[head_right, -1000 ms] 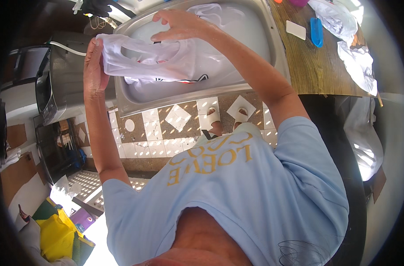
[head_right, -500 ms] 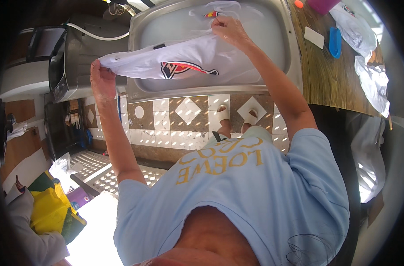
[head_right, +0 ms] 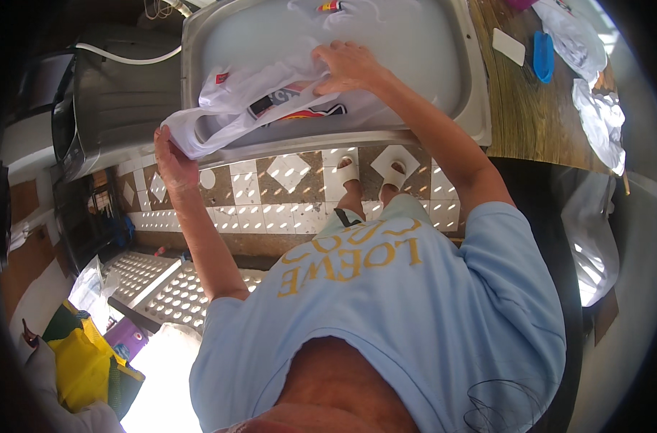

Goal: The person washes white garments by hand in a sink filled with water, rubbing the fabric together and using a small brush on localized spots.

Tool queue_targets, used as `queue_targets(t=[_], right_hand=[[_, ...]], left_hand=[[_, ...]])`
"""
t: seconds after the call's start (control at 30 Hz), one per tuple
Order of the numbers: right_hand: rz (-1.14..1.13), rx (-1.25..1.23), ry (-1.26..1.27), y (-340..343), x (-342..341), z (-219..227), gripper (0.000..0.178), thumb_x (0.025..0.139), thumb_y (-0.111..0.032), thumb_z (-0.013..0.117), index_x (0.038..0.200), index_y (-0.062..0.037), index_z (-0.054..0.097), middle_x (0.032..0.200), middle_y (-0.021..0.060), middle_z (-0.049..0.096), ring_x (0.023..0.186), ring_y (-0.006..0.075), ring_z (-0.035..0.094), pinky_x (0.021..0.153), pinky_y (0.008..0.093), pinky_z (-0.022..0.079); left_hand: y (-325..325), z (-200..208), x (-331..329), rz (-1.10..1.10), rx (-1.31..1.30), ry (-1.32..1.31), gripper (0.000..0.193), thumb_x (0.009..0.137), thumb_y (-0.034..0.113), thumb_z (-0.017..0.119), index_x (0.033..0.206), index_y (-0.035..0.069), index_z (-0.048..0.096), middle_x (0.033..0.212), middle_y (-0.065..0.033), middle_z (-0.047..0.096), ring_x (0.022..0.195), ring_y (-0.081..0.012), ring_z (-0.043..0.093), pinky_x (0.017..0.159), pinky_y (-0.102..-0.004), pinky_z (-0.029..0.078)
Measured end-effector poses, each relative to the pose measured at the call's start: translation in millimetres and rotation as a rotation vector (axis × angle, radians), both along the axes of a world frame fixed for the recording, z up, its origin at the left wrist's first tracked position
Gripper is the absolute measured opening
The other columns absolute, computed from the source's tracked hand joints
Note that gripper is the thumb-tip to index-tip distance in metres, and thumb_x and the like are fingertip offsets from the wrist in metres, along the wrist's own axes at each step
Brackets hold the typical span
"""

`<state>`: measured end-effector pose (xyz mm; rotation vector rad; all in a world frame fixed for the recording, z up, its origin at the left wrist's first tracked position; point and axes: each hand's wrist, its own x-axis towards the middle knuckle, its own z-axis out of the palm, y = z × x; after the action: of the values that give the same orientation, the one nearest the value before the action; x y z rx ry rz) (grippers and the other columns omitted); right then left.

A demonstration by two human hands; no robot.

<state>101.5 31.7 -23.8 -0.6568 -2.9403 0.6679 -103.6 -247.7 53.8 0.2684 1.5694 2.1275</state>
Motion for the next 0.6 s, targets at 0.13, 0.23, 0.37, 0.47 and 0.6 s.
queue_targets(t=[0.13,0.23,0.37,0.47,0.6], right_hand=[[-0.233,-0.678,0.091,26.0,6.4,8.3,0.054,0.074,-0.046,0.066,0.114,-0.0101,0.060,0.107,0.0106,0.061,0.102,0.0237,0.057,0.087,0.0357,0.045],[-0.294,-0.582,0.094,39.4,4.3,0.1,0.050,0.077,-0.043,0.065,0.112,-0.0076,0.060,0.103,0.0078,0.061,0.097,0.0200,0.057,0.084,0.0325,0.044],[-0.189,-0.606,-0.039,46.3,-8.8,-11.1,0.042,0.082,-0.037,0.064,0.109,-0.0046,0.061,0.093,0.0009,0.061,0.086,0.0110,0.056,0.078,0.0245,0.043],[-0.211,-0.889,0.028,60.8,-5.1,-27.5,0.037,0.083,-0.035,0.063,0.106,-0.0063,0.062,0.095,0.0023,0.061,0.085,0.0105,0.056,0.076,0.0263,0.044],[-0.329,-1.458,0.517,48.8,-0.3,-20.8,0.033,0.087,-0.034,0.063,0.106,-0.0073,0.061,0.098,0.0030,0.061,0.089,0.0121,0.057,0.077,0.0268,0.046]], left_hand=[[-12.3,-8.5,-7.0,-0.025,-0.005,0.000,0.020,0.088,0.022,0.057,0.103,0.009,0.054,0.104,-0.0068,0.059,0.103,-0.0212,0.057,0.091,-0.0384,0.044],[-7.7,-6.4,-6.9,-0.065,-0.002,-0.001,0.023,0.087,0.023,0.059,0.103,0.007,0.055,0.103,-0.0074,0.060,0.103,-0.0208,0.057,0.091,-0.0375,0.044],[17.7,14.2,-12.8,-0.141,0.021,0.074,0.024,0.086,0.021,0.060,0.105,0.007,0.056,0.102,-0.0072,0.061,0.099,-0.0191,0.058,0.089,-0.0355,0.046],[36.6,29.2,-22.6,-0.178,0.065,0.113,0.018,0.085,0.016,0.061,0.101,0.008,0.058,0.098,-0.0061,0.063,0.094,-0.0181,0.060,0.085,-0.0328,0.047],[57.0,17.4,-43.0,-0.364,0.084,0.174,0.005,0.088,0.007,0.060,0.092,0.009,0.061,0.087,-0.0004,0.064,0.084,-0.0086,0.060,0.078,-0.0240,0.048]])
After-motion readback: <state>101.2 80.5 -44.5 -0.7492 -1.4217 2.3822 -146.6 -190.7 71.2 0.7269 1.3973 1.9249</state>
